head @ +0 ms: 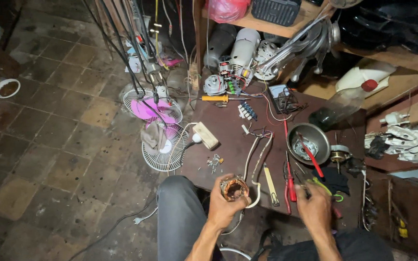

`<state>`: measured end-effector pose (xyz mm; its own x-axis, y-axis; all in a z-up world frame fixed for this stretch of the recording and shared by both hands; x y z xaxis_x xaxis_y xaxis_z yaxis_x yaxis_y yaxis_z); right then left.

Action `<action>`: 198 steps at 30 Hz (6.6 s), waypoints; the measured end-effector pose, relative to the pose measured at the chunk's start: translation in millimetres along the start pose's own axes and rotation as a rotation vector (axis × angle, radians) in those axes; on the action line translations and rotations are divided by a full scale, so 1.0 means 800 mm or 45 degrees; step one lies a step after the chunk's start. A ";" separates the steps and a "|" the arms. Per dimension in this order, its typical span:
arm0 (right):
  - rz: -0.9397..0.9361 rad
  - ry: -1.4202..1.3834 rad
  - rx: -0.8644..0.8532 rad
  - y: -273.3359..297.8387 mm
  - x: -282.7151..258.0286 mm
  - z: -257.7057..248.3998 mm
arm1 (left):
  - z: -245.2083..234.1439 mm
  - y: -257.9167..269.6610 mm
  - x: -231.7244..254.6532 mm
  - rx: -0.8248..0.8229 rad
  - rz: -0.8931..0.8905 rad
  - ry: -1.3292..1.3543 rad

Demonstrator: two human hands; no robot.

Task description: The person sits on the floor and works on a copper-wound electrical component, likely a motor stator. They use pliers to strip and adjust wires, then switch to a screwdriver to manipulate parts within the component.

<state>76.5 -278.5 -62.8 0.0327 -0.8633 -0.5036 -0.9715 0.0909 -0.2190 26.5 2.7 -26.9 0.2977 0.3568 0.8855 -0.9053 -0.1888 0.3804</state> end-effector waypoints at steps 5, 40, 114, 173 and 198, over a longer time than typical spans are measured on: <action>0.186 -0.621 -0.341 0.010 -0.164 -0.040 | 0.016 0.014 0.017 -0.030 0.003 -0.147; 0.537 -1.015 -0.336 -0.019 -0.136 -0.014 | 0.007 0.005 0.003 -0.425 -0.170 0.532; -0.939 -0.068 -0.091 0.015 -0.229 -0.127 | 0.048 0.021 -0.009 -0.583 -0.187 0.311; -0.954 0.086 -0.538 0.011 -0.166 -0.058 | 0.042 0.017 0.001 -0.423 -0.127 -0.238; -0.934 -0.369 -0.106 0.005 -0.205 -0.089 | 0.042 0.014 -0.009 -0.476 -0.290 0.138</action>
<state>50.8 -171.8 78.5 0.7202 -0.5238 -0.4549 -0.6922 -0.4984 -0.5220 24.2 -32.7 -20.4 0.4867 0.4485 0.7497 -0.8735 0.2422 0.4222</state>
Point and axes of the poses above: each hand's wrist, its own y-axis away from the middle knuckle, its own z-axis out of the palm, x = y × z, the point moved 3 cm from there along -y, towards the middle knuckle
